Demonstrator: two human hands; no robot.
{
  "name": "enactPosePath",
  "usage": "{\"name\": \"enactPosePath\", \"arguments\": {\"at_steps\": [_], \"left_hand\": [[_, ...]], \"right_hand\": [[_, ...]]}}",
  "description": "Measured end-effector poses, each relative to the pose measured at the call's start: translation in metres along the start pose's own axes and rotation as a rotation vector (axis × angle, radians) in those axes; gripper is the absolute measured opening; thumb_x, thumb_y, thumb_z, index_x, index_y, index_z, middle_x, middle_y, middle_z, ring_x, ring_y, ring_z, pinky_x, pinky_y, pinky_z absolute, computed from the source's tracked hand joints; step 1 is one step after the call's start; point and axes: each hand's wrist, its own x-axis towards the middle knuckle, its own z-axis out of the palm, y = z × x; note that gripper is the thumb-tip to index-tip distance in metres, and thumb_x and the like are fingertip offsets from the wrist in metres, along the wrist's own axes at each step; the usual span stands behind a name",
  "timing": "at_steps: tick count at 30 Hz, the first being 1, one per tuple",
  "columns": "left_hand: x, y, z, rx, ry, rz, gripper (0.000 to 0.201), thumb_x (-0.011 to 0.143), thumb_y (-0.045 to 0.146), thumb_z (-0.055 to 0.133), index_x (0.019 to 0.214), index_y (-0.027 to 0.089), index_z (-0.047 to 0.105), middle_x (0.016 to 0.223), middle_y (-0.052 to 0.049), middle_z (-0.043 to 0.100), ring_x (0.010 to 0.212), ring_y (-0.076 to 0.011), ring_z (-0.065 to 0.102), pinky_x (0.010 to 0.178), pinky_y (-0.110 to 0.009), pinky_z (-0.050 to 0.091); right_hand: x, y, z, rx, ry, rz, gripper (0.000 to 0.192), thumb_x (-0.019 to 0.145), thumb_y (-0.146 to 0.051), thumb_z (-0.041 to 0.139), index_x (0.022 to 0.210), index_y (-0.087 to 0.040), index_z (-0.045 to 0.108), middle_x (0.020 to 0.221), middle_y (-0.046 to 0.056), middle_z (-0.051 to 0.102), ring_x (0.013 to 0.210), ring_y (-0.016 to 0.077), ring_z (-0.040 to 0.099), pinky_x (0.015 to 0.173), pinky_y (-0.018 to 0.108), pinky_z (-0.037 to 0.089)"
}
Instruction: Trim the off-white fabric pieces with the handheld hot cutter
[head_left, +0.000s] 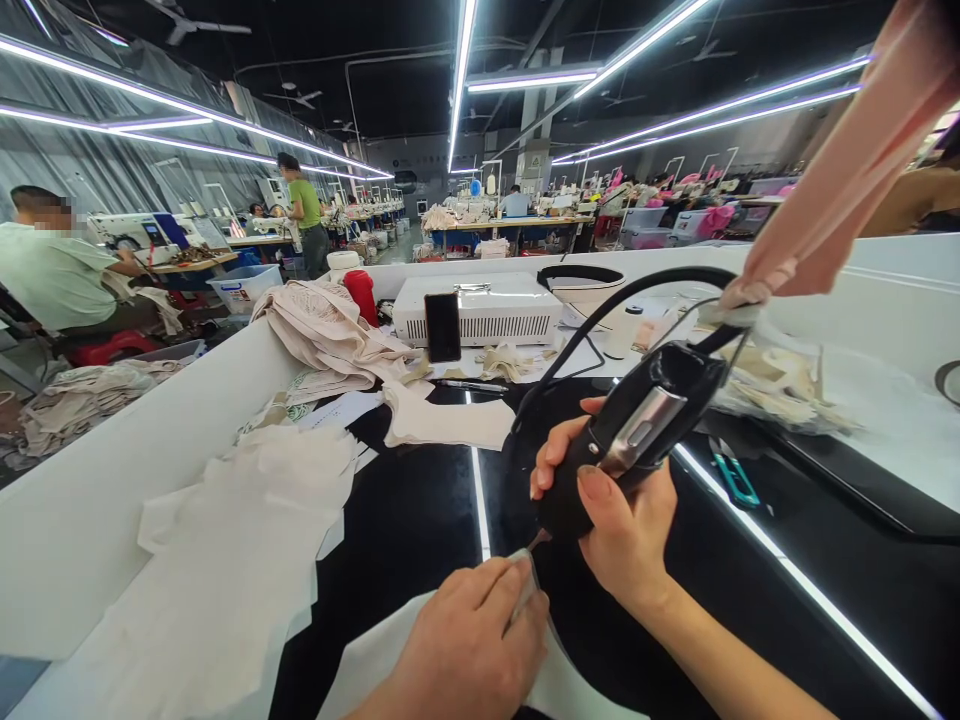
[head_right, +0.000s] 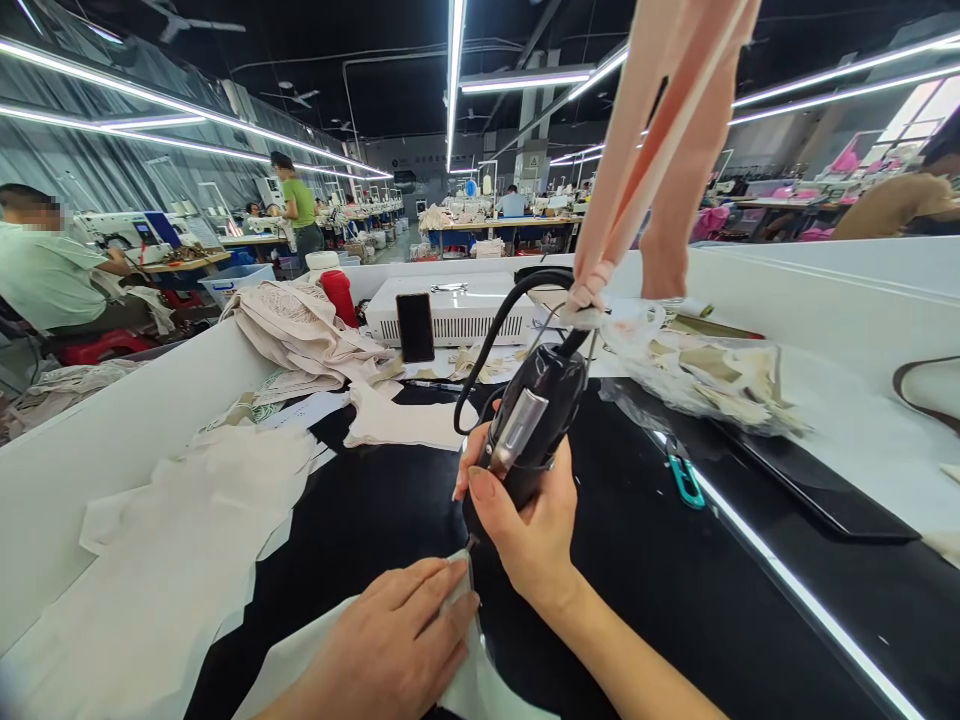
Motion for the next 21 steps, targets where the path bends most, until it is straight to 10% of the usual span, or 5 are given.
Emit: {"name": "enactPosePath", "arguments": {"at_steps": [21], "left_hand": [[-0.012,0.001,0.007,0.108,-0.168,0.086,0.03,0.119,0.028,0.057,0.131,0.008,0.076,0.132,-0.013,0.082,0.121,-0.0217,0.077,0.1,-0.03,0.063]], "right_hand": [[0.003,-0.004,-0.004,0.017,0.006,0.01,0.042,0.097,-0.046,0.09,0.129,-0.03,0.068,0.088,-0.002,0.072,0.063,0.0169,0.068,0.053,0.03,0.064]]}}
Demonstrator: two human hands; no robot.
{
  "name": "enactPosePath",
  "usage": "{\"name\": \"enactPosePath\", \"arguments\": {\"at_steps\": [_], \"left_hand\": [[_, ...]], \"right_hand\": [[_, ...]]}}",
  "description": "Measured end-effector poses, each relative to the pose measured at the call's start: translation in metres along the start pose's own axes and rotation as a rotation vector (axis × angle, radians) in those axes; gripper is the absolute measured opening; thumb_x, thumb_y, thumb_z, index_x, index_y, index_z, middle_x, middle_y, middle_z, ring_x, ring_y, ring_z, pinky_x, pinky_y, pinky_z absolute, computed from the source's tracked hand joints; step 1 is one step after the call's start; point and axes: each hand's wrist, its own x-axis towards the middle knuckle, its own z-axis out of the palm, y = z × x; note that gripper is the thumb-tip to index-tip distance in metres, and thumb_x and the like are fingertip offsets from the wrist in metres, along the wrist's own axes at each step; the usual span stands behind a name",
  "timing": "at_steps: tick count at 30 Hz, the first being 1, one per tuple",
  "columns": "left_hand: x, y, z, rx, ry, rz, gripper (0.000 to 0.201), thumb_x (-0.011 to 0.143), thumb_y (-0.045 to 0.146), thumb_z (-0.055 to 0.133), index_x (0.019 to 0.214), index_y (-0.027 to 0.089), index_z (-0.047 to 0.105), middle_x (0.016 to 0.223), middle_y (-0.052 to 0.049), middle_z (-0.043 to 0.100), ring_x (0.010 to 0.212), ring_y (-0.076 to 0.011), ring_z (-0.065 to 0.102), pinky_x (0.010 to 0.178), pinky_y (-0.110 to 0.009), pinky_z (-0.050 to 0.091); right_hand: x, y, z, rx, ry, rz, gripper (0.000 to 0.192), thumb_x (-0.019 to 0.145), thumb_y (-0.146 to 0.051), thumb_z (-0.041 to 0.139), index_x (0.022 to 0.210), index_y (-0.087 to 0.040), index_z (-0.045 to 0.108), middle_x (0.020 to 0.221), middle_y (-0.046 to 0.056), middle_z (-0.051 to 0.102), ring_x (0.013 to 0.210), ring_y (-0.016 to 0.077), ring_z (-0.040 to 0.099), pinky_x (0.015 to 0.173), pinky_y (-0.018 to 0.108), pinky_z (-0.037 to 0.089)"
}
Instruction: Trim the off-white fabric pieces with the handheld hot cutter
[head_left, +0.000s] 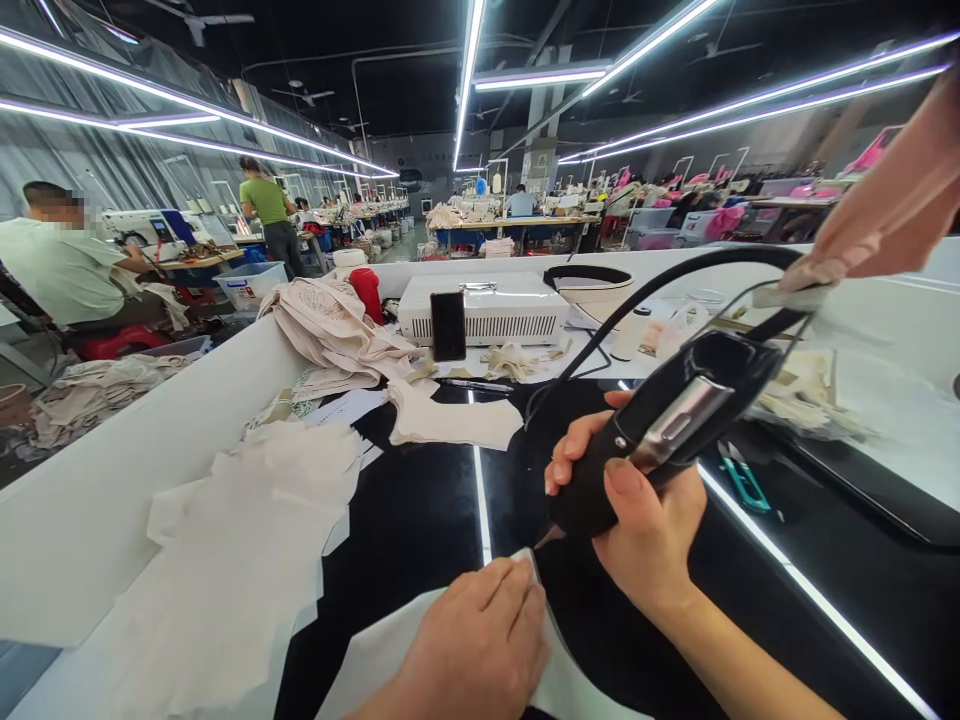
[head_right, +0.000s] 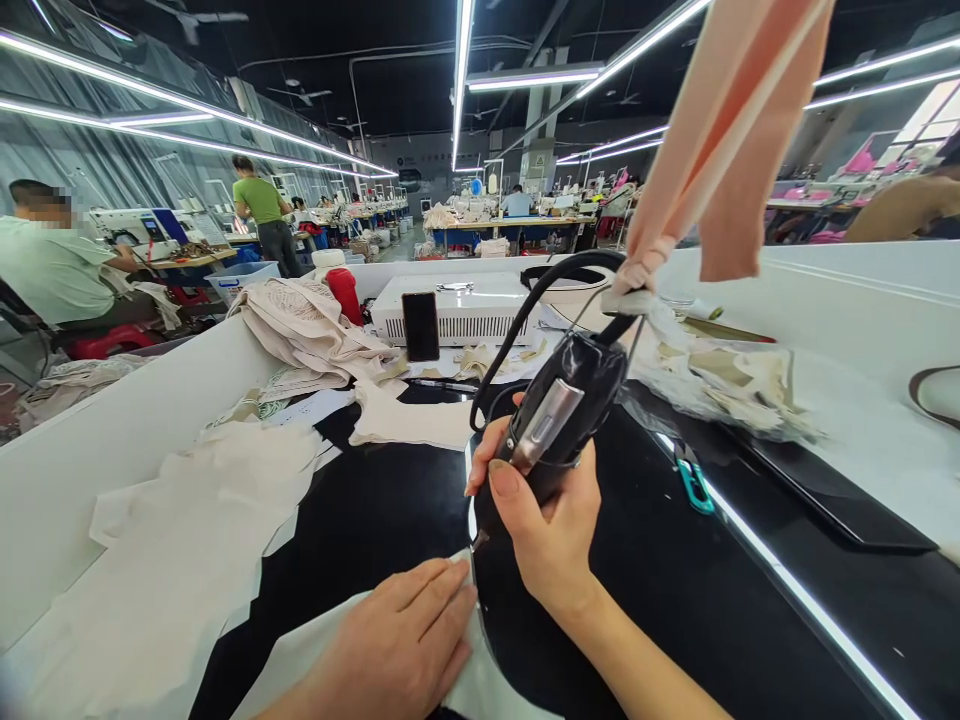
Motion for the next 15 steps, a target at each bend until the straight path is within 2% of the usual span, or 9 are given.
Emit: {"name": "enactPosePath", "arguments": {"at_steps": [2,5,12,15], "left_hand": [[-0.0014,0.0013,0.0031,-0.005,0.027,-0.009,0.028,0.118,0.026,0.057,0.128,0.008,0.077,0.131,-0.014,0.083,0.119,-0.0221,0.078,0.099,-0.031,0.064],[-0.0028,0.0023,0.006,-0.002,0.005,0.002,0.027,0.117,0.025,0.059,0.129,0.007,0.077,0.132,-0.015,0.082,0.12,-0.0237,0.079,0.099,-0.032,0.065],[0.0019,0.0013,0.0002,0.012,0.036,0.003,0.029,0.118,0.027,0.059,0.127,0.008,0.079,0.13,-0.012,0.084,0.115,-0.0227,0.081,0.095,-0.03,0.067],[0.0019,0.002,0.0001,0.01,0.035,-0.006,0.028,0.117,0.026,0.059,0.126,0.009,0.079,0.13,-0.013,0.084,0.115,-0.0222,0.08,0.093,-0.03,0.066]], "right_hand": [[0.0,0.0008,0.0009,0.0,-0.001,0.003,0.042,0.097,-0.046,0.09,0.128,-0.03,0.068,0.088,-0.002,0.072,0.063,0.0169,0.068,0.053,0.029,0.063],[-0.0006,0.0028,0.003,-0.007,-0.005,0.009,0.042,0.096,-0.047,0.091,0.127,-0.03,0.067,0.086,-0.003,0.072,0.062,0.0166,0.068,0.052,0.029,0.062],[-0.0033,0.0042,0.0045,-0.033,-0.002,0.012,0.044,0.095,-0.049,0.092,0.124,-0.03,0.066,0.085,-0.003,0.072,0.058,0.0166,0.068,0.052,0.03,0.062],[-0.0037,0.0043,0.0049,-0.059,0.003,0.003,0.039,0.097,-0.047,0.088,0.123,-0.03,0.065,0.083,-0.004,0.071,0.057,0.0161,0.066,0.051,0.03,0.062]]}}
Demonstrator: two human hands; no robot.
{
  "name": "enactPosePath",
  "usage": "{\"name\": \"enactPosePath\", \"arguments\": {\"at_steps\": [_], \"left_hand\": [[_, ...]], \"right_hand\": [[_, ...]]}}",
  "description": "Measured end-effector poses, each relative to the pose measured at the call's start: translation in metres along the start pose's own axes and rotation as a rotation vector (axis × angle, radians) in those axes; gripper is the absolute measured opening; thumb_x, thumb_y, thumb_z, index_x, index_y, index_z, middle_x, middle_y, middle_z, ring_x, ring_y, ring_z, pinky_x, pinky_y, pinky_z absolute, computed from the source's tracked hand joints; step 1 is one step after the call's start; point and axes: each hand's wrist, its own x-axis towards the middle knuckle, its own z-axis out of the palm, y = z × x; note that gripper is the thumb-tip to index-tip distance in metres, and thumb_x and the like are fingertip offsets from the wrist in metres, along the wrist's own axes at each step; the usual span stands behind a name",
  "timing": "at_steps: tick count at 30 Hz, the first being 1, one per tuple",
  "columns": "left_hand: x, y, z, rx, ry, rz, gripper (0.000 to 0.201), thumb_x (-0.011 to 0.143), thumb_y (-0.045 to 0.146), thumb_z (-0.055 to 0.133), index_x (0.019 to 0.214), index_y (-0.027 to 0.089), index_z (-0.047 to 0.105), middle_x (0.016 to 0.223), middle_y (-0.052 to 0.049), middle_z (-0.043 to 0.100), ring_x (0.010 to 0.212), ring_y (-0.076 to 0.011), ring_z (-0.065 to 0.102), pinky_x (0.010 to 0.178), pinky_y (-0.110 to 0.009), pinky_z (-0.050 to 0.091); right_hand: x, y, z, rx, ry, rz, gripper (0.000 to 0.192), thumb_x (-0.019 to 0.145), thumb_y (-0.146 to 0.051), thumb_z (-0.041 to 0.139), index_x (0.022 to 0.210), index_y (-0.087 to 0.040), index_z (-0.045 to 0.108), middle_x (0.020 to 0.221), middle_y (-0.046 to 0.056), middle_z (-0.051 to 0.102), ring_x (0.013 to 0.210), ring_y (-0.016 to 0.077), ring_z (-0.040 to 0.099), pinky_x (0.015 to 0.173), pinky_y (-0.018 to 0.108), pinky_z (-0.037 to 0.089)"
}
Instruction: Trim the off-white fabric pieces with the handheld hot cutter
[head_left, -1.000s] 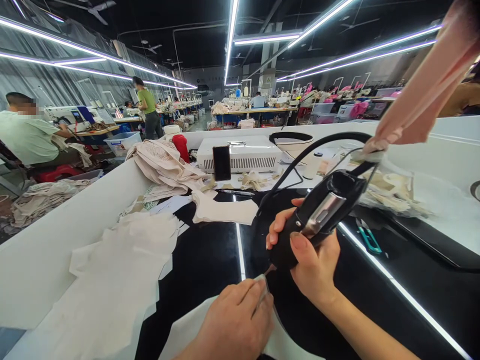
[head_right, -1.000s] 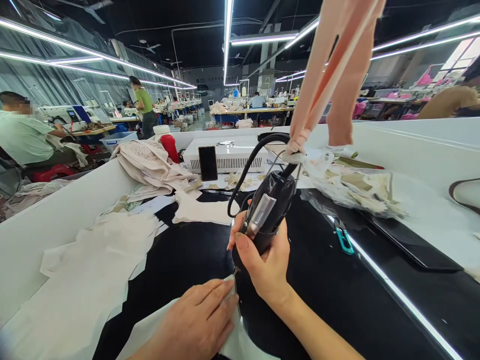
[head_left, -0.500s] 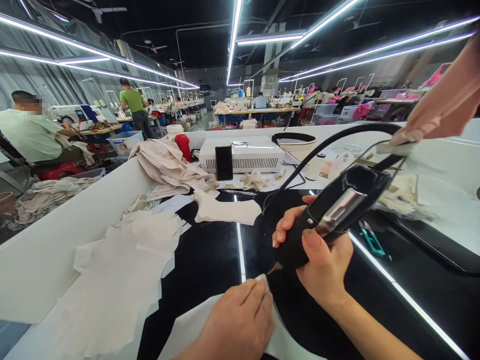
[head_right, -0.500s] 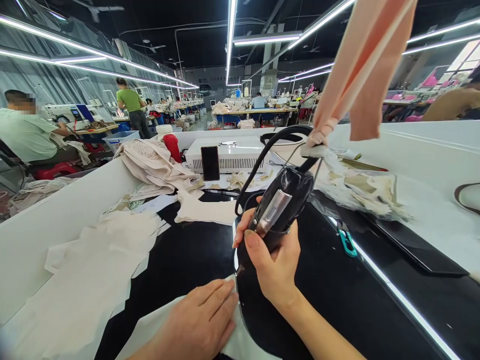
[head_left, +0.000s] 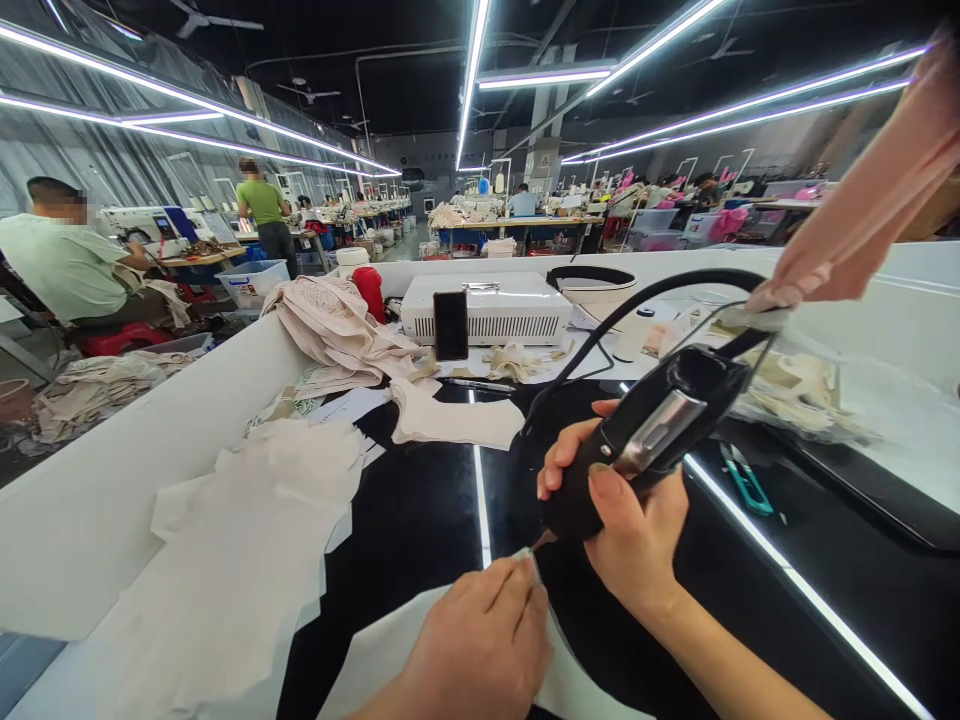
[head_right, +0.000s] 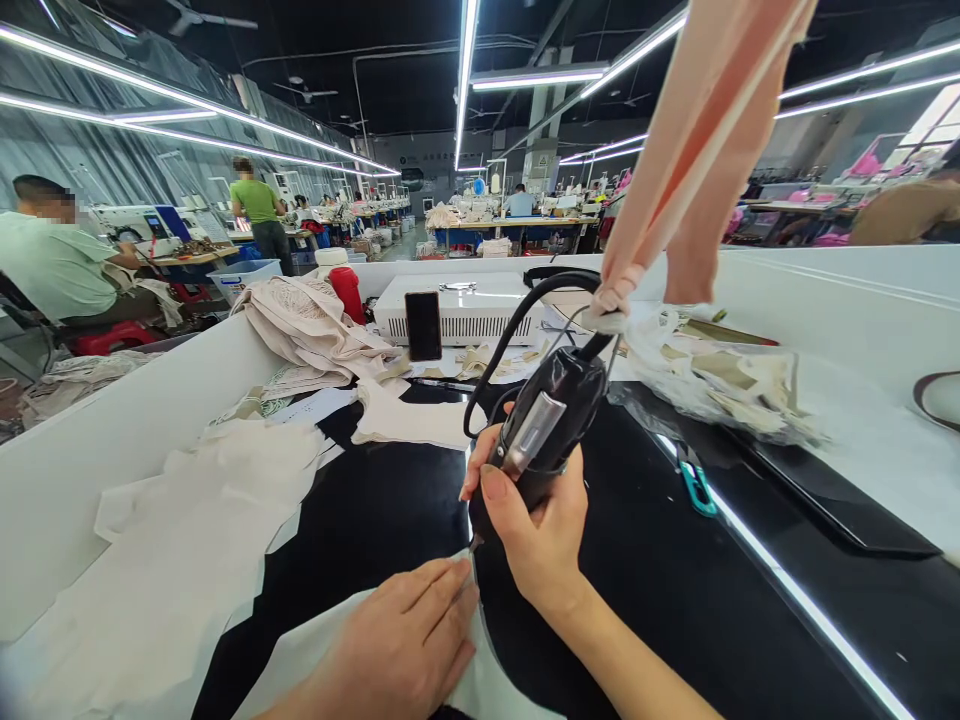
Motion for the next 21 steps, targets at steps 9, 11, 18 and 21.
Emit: {"name": "enactPosePath", "arguments": {"at_steps": [9,11,18,21], "left_hand": [[0.0053,-0.0006,-0.003,-0.034,0.075,-0.069,0.029,0.118,0.022,0.053,0.121,0.01,0.079,0.122,-0.008,0.086,0.111,-0.0195,0.079,0.085,-0.029,0.063],[0.0071,0.0,-0.0043,-0.049,0.079,-0.079,0.029,0.118,0.02,0.052,0.12,0.01,0.079,0.12,-0.008,0.086,0.111,-0.0192,0.078,0.085,-0.029,0.063],[0.0086,0.0016,-0.0051,-0.072,0.1,-0.125,0.03,0.118,0.019,0.051,0.116,0.011,0.079,0.116,-0.007,0.086,0.105,-0.019,0.079,0.077,-0.029,0.06],[0.0093,0.0013,-0.0053,-0.073,0.113,-0.132,0.029,0.118,0.018,0.051,0.115,0.012,0.079,0.116,-0.007,0.086,0.104,-0.0189,0.079,0.075,-0.029,0.059]], "right_hand": [[-0.0003,0.0008,0.0039,0.016,0.014,-0.012,0.037,0.097,-0.042,0.087,0.124,-0.029,0.065,0.084,-0.004,0.07,0.059,0.0163,0.067,0.051,0.03,0.063],[-0.0012,0.0015,0.0048,0.016,0.008,-0.011,0.037,0.097,-0.042,0.087,0.124,-0.029,0.065,0.084,-0.004,0.071,0.058,0.016,0.067,0.051,0.029,0.063],[-0.0019,0.0039,0.0054,0.018,-0.004,0.002,0.033,0.099,-0.039,0.086,0.123,-0.03,0.065,0.084,-0.004,0.072,0.057,0.0153,0.067,0.053,0.029,0.062],[-0.0015,0.0025,0.0063,0.032,-0.008,0.018,0.036,0.098,-0.043,0.088,0.123,-0.03,0.066,0.084,-0.004,0.072,0.058,0.0154,0.067,0.053,0.028,0.062]]}}
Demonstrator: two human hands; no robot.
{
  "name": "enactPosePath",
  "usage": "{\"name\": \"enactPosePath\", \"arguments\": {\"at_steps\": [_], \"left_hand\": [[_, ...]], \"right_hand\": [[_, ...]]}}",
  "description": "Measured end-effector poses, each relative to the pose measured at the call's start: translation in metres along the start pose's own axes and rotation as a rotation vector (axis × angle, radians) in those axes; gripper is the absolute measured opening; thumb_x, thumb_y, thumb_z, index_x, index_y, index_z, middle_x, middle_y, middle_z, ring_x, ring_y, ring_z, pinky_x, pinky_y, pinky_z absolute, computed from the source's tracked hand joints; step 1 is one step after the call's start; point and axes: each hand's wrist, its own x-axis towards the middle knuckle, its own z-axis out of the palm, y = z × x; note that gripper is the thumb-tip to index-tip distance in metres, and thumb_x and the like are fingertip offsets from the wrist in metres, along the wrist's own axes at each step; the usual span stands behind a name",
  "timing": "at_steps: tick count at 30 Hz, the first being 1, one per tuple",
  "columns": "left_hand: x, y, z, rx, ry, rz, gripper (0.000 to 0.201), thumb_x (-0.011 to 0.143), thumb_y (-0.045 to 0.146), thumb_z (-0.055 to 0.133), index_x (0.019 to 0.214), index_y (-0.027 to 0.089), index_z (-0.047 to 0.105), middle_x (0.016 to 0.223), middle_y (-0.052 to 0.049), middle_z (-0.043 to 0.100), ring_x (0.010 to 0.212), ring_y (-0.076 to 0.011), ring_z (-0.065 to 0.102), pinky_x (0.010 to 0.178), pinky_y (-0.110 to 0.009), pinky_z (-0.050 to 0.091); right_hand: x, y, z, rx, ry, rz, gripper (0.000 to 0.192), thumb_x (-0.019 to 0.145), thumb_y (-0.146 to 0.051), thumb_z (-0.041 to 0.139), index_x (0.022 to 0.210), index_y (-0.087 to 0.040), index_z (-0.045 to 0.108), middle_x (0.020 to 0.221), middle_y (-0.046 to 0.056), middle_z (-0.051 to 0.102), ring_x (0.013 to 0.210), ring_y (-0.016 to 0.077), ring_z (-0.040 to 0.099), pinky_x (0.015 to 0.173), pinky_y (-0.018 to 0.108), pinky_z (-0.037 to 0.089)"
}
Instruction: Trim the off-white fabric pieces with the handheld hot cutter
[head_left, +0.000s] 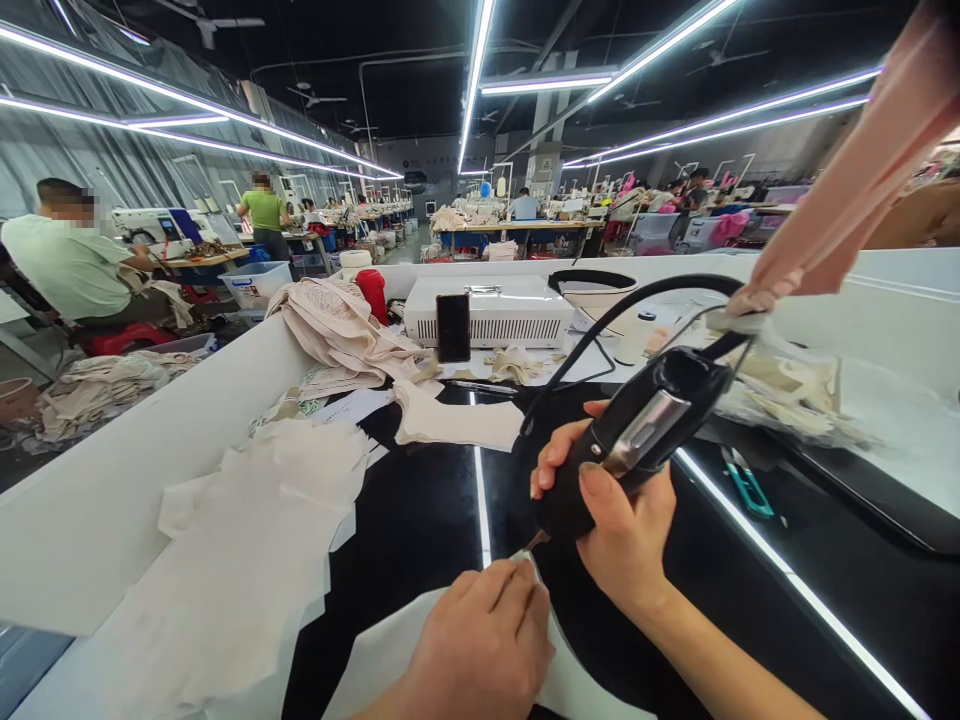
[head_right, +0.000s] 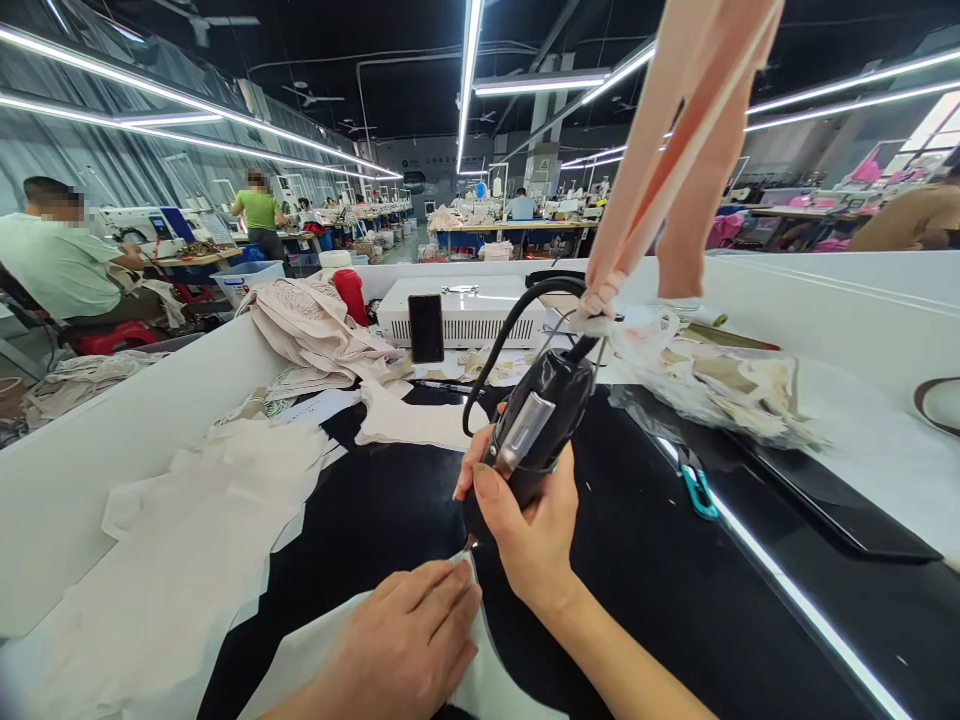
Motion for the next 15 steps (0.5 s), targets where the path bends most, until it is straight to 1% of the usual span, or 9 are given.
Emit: {"name": "enactPosePath", "arguments": {"at_steps": [7,12,15], "left_hand": [[-0.004,0.0,0.0024,0.015,-0.031,0.019,0.025,0.116,0.02,0.054,0.121,0.009,0.076,0.121,-0.011,0.084,0.106,-0.0199,0.077,0.074,-0.031,0.059],[-0.009,0.0014,0.0052,0.033,-0.148,0.046,0.027,0.117,0.026,0.056,0.128,0.008,0.074,0.126,-0.015,0.082,0.112,-0.0228,0.075,0.075,-0.032,0.057],[-0.0097,0.0024,0.0062,0.027,-0.14,0.041,0.027,0.117,0.025,0.056,0.128,0.008,0.074,0.126,-0.015,0.081,0.111,-0.0233,0.075,0.075,-0.032,0.057]], "right_hand": [[-0.0021,0.0007,0.0057,0.057,-0.019,0.02,0.04,0.096,-0.046,0.091,0.124,-0.03,0.067,0.086,-0.004,0.073,0.061,0.0154,0.068,0.053,0.028,0.063],[-0.0037,0.0,0.0067,0.069,-0.008,0.019,0.041,0.096,-0.048,0.092,0.124,-0.03,0.068,0.085,-0.004,0.072,0.062,0.0147,0.068,0.054,0.026,0.064],[-0.0036,-0.0006,0.0065,0.073,-0.01,0.018,0.04,0.096,-0.047,0.092,0.124,-0.03,0.068,0.085,-0.004,0.073,0.062,0.0143,0.069,0.055,0.026,0.064]]}}
